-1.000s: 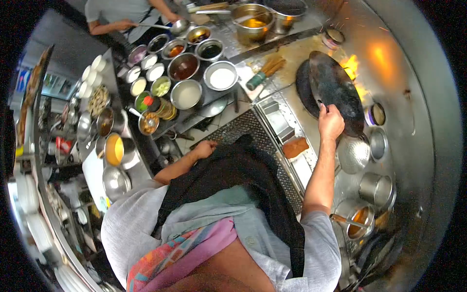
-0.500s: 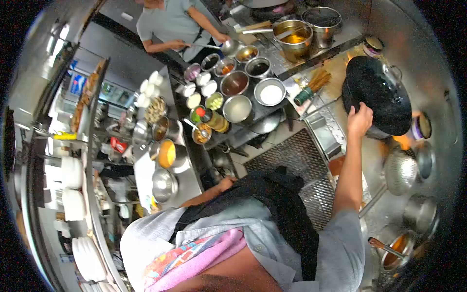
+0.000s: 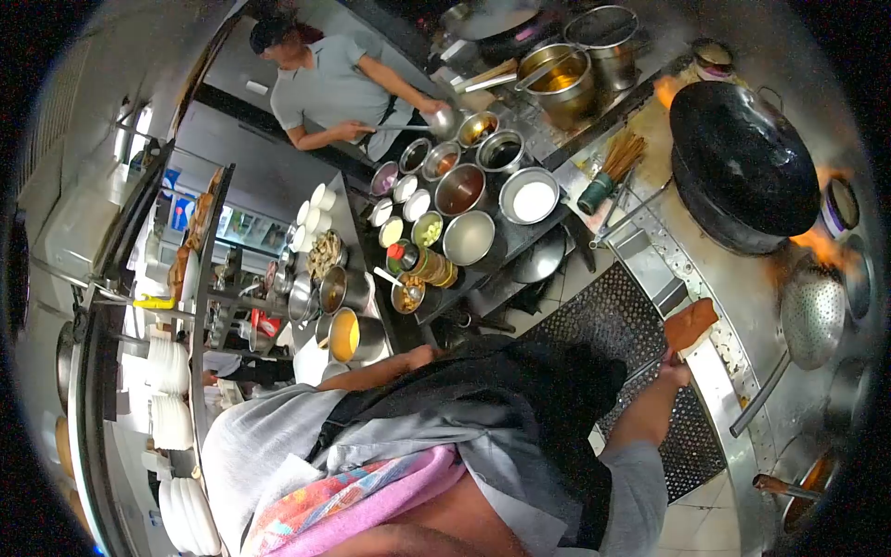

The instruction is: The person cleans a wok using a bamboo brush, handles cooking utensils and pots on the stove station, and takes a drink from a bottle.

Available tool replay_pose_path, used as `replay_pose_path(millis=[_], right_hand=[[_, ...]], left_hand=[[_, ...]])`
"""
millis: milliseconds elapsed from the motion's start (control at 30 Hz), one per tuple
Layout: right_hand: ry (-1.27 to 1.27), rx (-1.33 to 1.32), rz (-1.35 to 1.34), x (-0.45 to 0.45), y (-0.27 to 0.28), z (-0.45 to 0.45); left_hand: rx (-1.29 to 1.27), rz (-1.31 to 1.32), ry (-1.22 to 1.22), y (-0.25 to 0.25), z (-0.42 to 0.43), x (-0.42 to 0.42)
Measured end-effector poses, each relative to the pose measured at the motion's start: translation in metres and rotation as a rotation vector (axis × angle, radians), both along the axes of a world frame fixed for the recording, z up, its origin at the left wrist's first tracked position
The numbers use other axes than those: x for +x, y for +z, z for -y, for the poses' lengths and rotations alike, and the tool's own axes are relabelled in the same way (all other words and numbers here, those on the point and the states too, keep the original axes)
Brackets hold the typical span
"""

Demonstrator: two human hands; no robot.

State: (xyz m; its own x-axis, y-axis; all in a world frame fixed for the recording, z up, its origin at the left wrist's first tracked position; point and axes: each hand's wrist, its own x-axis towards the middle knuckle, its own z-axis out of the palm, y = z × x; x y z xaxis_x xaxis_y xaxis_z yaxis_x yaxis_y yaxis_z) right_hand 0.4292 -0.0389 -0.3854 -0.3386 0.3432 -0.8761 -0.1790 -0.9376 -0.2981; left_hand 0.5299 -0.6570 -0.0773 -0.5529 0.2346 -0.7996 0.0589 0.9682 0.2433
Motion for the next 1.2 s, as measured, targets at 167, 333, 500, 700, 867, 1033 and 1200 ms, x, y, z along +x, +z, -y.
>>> replay_pose_path(millis=[167, 333, 500, 700, 867, 1033, 1200], right_hand=[[0.186, 0.517, -0.438, -0.037, 0.119, 0.018], [0.012, 0.182, -0.259, -0.029, 0.052, 0.011], [-0.046, -0.030, -0.070, -0.020, -0.018, 0.006], [-0.073, -0.082, -0.193, 0.006, -0.116, 0.002], [-0.251, 0.010, -0.154, -0.027, 0.010, 0.021], [-0.107, 0.310, -0.470, -0.070, 0.096, 0.022], [-0.083, 0.383, -0.489, -0.066, 0.104, 0.023]], left_hand=[[0.137, -0.033, -0.009, -0.025, 0.030, -0.011], [0.093, -0.017, -0.015, -0.020, 0.018, -0.027], [0.076, 0.027, -0.197, -0.019, 0.019, -0.038], [0.139, -0.037, 0.054, 0.033, -0.023, -0.048], [0.177, -0.021, -0.064, 0.009, -0.002, -0.041], [0.054, 0.009, -0.182, 0.019, 0.008, -0.048], [0.075, -0.033, 0.040, 0.031, -0.005, -0.049]])
